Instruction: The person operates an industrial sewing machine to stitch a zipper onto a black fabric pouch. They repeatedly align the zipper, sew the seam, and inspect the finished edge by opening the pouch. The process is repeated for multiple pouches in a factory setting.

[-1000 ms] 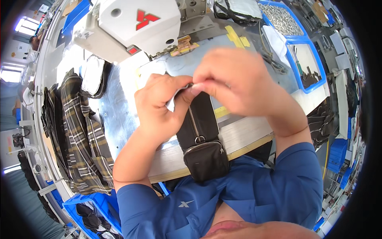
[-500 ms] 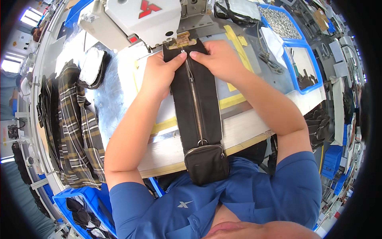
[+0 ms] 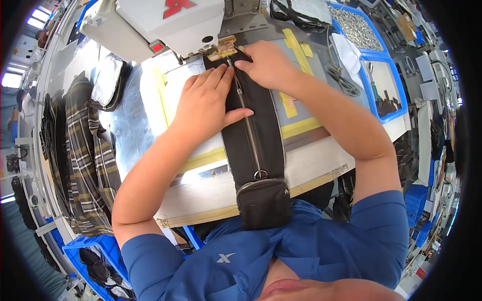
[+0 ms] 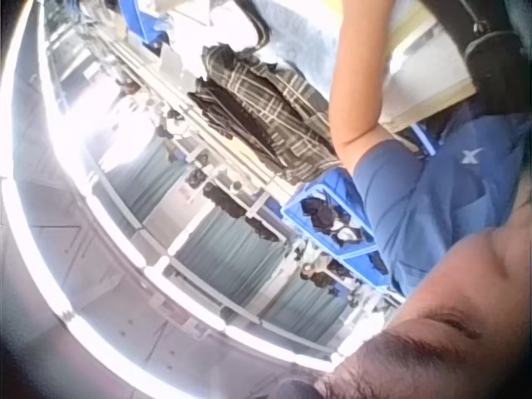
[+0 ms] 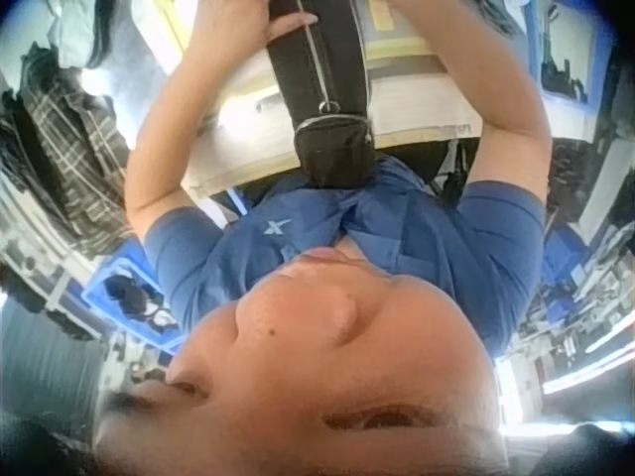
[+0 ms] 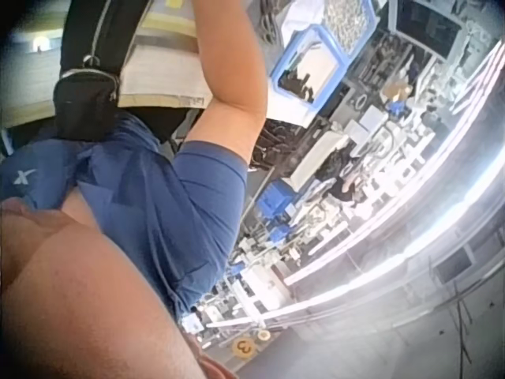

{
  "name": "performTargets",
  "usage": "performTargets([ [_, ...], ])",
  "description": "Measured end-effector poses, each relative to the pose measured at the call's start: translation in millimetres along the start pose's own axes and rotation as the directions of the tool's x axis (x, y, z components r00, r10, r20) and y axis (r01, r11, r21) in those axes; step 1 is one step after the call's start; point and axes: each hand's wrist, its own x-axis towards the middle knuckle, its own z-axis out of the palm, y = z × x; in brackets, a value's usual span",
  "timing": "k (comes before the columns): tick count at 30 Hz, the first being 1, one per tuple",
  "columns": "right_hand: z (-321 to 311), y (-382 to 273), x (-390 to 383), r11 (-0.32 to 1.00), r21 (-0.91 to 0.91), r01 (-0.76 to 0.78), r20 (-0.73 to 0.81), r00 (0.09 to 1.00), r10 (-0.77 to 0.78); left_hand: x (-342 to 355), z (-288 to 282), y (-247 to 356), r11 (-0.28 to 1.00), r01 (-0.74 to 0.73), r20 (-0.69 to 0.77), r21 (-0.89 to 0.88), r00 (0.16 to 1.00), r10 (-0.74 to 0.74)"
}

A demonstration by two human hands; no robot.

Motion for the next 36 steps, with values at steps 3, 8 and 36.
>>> performTargets([
  [3, -12.4, -3.0, 6.3, 0.998, 0.018, -0.065, 0.101, 0.993, 0.063, 10.2, -6.8, -1.0, 1.0, 0.029, 0.083, -0.01, 0.996, -0.028],
  [8, -21.3, -3.1, 7.3, 0.999, -0.009, -0.047, 0.08, 0.996, 0.047, 19.9, -12.6, -8.3, 0.999, 0.015, 0.132, -0.032, 0.991, -0.011],
  [36, -10.0, 9.6, -14.8, 0.821, -0.124, 0.557, 0.014, 0.828, -0.56, 29.8, -10.1, -9.5, 0.975, 0.044, 0.15, -0.218, 0.989, -0.011],
])
